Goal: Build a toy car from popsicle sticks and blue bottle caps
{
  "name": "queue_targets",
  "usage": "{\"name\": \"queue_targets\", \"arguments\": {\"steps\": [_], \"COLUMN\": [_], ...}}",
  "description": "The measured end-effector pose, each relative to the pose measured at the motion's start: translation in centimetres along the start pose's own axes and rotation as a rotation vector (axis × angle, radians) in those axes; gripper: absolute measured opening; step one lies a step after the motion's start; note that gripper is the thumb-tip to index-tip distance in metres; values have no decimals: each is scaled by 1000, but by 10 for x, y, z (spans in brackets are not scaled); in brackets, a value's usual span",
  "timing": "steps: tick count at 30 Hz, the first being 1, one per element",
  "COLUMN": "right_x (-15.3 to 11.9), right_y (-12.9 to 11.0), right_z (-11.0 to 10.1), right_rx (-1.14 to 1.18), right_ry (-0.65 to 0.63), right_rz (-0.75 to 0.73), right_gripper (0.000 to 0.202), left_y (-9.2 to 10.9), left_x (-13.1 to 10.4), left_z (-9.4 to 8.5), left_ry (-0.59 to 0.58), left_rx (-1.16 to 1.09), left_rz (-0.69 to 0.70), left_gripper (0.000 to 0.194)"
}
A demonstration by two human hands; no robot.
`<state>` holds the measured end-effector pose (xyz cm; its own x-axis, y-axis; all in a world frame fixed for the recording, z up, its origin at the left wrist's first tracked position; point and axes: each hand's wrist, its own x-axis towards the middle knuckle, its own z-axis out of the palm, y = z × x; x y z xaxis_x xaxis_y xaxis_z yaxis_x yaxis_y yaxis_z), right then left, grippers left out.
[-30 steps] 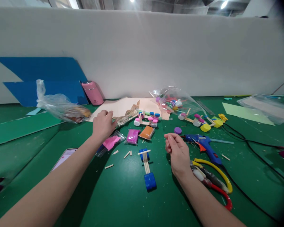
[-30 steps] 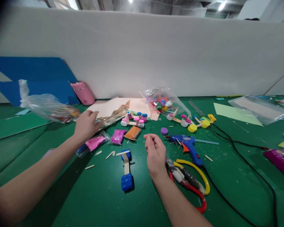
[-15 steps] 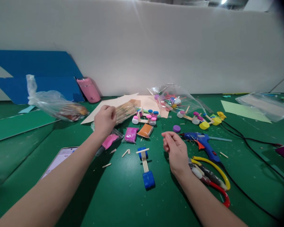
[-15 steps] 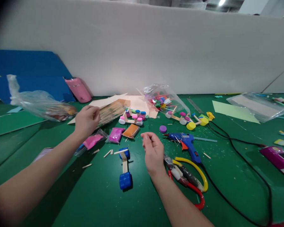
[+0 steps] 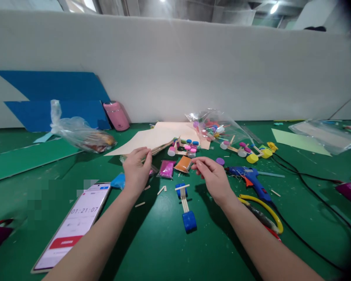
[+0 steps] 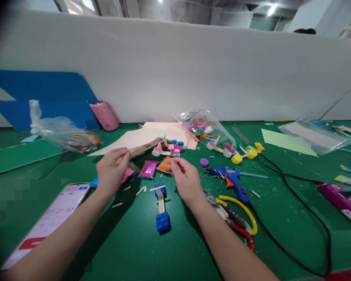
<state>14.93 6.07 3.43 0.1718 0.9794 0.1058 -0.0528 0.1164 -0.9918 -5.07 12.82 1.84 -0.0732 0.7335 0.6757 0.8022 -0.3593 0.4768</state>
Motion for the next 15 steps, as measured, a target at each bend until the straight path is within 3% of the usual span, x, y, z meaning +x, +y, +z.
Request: {"name": "queue_targets", "arguments": {"steps": [5,10,15], "right_x": [22,44,61], "right_y": [-14,-19,-14], "right_z": [24,45,58], "right_rx": [25,109,225], "right_ry": [-148,-212,-227], "right_rz": [163,320,375], "right_gripper": [20,31,15], "left_y": [7,10,15], "left_x": [-9,-15,-26], "left_z": [-4,-8,-20], "left_ry": [-16,-52,-71], "left_rx": [-27,-27,-51], "left_rz": [50,90,134], "left_gripper": [22,20,18]}}
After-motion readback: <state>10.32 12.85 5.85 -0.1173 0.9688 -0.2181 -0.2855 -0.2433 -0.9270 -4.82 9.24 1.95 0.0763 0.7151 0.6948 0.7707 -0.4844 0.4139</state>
